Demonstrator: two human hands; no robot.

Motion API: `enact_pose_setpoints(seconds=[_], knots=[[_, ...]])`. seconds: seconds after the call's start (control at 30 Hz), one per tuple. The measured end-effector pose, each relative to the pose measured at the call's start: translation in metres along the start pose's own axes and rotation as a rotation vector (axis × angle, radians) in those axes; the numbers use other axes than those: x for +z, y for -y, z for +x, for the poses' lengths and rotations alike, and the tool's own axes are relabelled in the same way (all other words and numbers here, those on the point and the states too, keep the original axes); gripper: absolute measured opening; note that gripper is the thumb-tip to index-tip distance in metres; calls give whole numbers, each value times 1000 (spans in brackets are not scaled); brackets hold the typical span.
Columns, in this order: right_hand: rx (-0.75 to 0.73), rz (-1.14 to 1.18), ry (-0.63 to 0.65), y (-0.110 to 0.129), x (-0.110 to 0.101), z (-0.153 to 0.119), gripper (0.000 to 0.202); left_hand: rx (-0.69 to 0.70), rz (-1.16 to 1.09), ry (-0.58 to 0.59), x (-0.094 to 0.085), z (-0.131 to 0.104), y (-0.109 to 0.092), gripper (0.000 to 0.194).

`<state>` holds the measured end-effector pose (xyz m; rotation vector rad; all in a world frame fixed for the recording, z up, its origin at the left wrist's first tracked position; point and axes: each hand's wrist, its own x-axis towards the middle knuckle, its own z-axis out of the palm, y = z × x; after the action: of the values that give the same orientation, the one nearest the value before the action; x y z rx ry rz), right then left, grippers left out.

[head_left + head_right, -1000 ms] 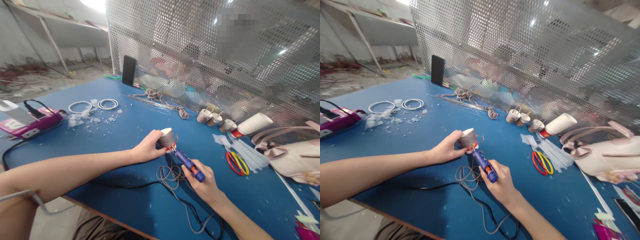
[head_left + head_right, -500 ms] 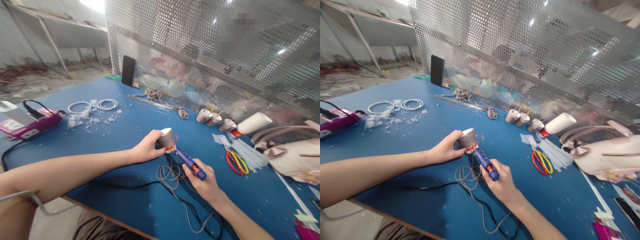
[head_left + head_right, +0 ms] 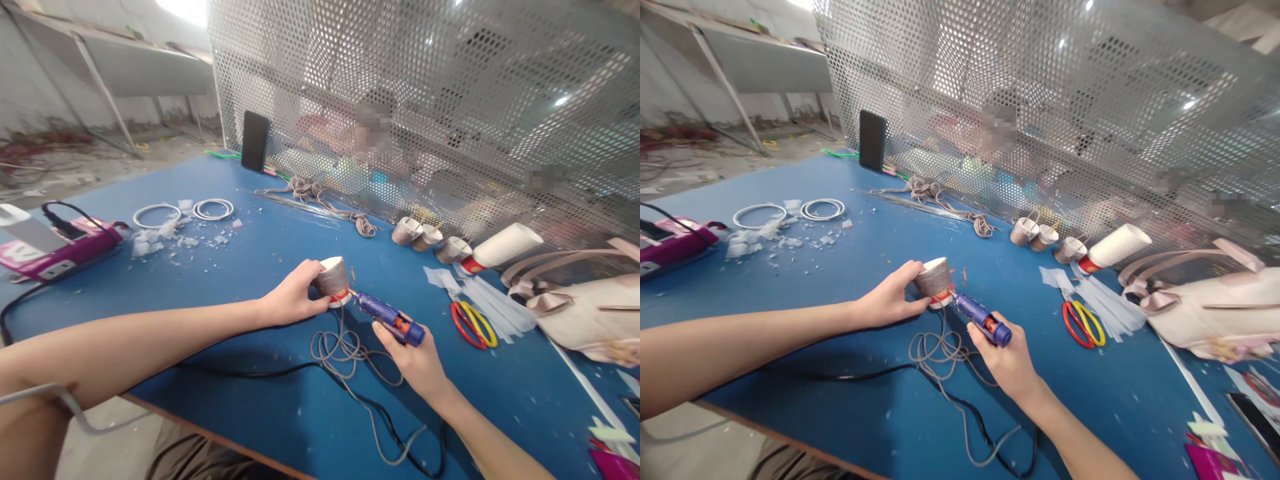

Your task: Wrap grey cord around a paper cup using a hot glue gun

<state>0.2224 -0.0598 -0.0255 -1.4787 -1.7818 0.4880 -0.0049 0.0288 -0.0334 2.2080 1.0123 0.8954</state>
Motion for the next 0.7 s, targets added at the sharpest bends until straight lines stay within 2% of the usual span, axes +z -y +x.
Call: enact_pose_setpoints(seconds=[0.23, 0.5, 0.7], knots=[[33, 73, 34, 10, -2, 0, 29, 11, -12, -7, 0, 0, -1, 16], [234, 192, 110, 13, -5, 2, 41, 21, -18, -12, 1, 0, 2, 18], [211, 198, 105, 16, -2, -1, 37, 55, -32, -22, 0, 0, 0, 15]])
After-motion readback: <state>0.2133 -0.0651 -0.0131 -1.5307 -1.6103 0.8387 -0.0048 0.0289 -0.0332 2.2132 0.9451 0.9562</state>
